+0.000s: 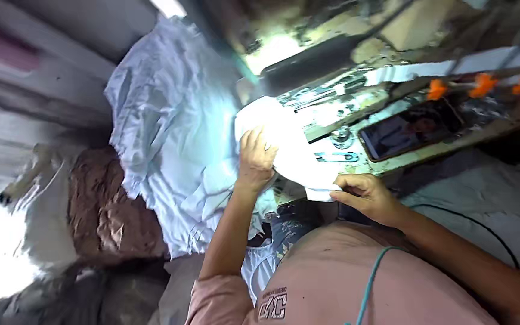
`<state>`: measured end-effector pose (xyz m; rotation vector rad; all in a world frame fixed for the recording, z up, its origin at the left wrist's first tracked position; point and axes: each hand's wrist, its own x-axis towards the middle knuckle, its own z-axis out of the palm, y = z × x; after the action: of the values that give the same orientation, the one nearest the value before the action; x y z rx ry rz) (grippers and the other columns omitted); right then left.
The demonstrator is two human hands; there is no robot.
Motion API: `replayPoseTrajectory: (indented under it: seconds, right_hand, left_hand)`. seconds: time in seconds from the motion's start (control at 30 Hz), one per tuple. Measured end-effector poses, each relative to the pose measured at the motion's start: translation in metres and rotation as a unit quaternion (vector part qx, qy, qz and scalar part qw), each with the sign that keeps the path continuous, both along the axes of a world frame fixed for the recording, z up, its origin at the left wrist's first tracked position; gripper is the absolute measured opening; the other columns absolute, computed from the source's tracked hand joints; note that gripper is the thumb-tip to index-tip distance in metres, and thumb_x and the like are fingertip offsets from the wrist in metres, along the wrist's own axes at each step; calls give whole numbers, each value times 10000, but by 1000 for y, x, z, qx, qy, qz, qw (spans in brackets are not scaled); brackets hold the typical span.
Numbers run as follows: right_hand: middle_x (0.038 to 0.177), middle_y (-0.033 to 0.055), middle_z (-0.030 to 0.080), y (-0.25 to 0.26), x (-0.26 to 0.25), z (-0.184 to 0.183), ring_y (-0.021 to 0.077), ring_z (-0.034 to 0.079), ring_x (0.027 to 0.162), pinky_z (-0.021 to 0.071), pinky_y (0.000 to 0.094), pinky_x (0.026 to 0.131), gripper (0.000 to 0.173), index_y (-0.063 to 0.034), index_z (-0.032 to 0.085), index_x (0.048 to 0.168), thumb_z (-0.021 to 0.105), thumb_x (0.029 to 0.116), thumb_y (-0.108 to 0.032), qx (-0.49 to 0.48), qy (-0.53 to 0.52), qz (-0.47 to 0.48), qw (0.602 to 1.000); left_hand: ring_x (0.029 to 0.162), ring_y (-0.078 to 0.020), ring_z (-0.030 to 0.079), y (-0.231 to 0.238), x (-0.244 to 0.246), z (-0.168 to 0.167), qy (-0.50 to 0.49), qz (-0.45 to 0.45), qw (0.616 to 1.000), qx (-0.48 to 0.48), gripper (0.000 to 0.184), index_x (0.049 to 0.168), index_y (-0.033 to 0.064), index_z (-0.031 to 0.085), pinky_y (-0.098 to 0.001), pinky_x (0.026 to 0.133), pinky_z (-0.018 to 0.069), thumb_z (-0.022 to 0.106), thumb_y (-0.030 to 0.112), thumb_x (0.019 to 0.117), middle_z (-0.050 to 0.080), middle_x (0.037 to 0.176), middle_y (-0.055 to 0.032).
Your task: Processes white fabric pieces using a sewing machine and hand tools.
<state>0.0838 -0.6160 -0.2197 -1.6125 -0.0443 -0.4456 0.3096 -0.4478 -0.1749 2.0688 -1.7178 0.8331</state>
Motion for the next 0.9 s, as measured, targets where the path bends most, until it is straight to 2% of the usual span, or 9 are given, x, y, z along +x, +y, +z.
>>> replayPoseTrajectory:
  seconds: [0.07, 0.17, 0.27, 0.33, 0.47, 0.6, 0.73, 0.83, 0.9]
  right_hand:
    - [821, 9, 667, -2, -1, 1, -32, 604, 765, 512, 135, 718, 249, -3, 690, 883, 615, 1005, -207, -49, -19, 2, 999]
    - [873, 24, 704, -3, -5, 8, -22, 647, 829, 536, 130, 766, 278, -15, 697, 887, 592, 1028, -231, -87, -46, 6, 995]
    - [865, -4, 694, -3, -10, 15, -25, 652, 793, 552, 123, 722, 304, -48, 686, 889, 557, 1057, -266, -91, -49, 17, 994]
    - [869, -6, 695, -4, -9, 16, -29, 650, 765, 552, 115, 693, 280, -49, 684, 897, 581, 1048, -261, -82, -52, 21, 995]
    - [897, 15, 694, -5, 2, 14, -31, 645, 783, 547, 106, 708, 223, -29, 685, 925, 628, 1022, -222, -94, -70, 3, 993]
    - [893, 67, 703, -10, 21, 14, -2, 650, 796, 536, 117, 729, 246, 6, 698, 915, 618, 1020, -201, -145, -92, -28, 985]
    - [889, 70, 715, -16, 43, 19, -4, 660, 775, 549, 131, 719, 260, 23, 723, 901, 606, 1010, -182, -154, -93, -41, 983]
    - [900, 66, 712, -20, 59, 25, 5, 658, 765, 552, 145, 702, 253, 13, 717, 877, 610, 1001, -180, -173, -98, -54, 979]
    - [922, 69, 710, -22, 68, 27, 15, 659, 771, 557, 155, 702, 217, 12, 715, 884, 618, 986, -153, -180, -105, -65, 976]
  left_hand:
    - [1104, -382, 679, 0, 2, 6, -19, -13, 998, -58, 190, 946, 18, 762, -526, 1011, 471, 572, 30, 939, 743, 1094, -209]
    - [1152, -365, 669, 2, -10, 21, -19, -27, 998, -48, 219, 997, 32, 783, -547, 1072, 432, 569, 31, 947, 748, 1121, -176]
    - [1129, -328, 684, 8, -20, 30, -27, -60, 998, -18, 210, 1027, 49, 789, -523, 1077, 434, 588, 54, 969, 760, 1087, -150]
    - [1118, -305, 681, 11, -25, 33, -33, -61, 998, -11, 208, 1041, 54, 782, -506, 1088, 420, 583, 57, 981, 759, 1080, -134]
    - [1069, -323, 697, 8, -23, 40, -29, -16, 999, -7, 206, 1002, 59, 793, -537, 1075, 428, 597, 16, 955, 769, 1033, -123]
    - [1033, -330, 712, -9, -7, 50, -11, 29, 999, 17, 220, 966, 56, 787, -565, 1072, 431, 594, -46, 941, 773, 1005, -108]
    - [1000, -339, 701, -27, 12, 61, 28, 87, 994, 68, 245, 954, 46, 777, -563, 1084, 409, 568, -79, 921, 759, 978, -115]
    - [974, -325, 701, -38, 26, 61, 4, 111, 993, 33, 246, 944, 49, 778, -523, 1066, 426, 573, -85, 916, 748, 935, -117]
    - [994, -316, 700, -38, 27, 61, -10, 99, 995, -13, 239, 962, 49, 772, -500, 1051, 442, 573, -78, 924, 749, 974, -123]
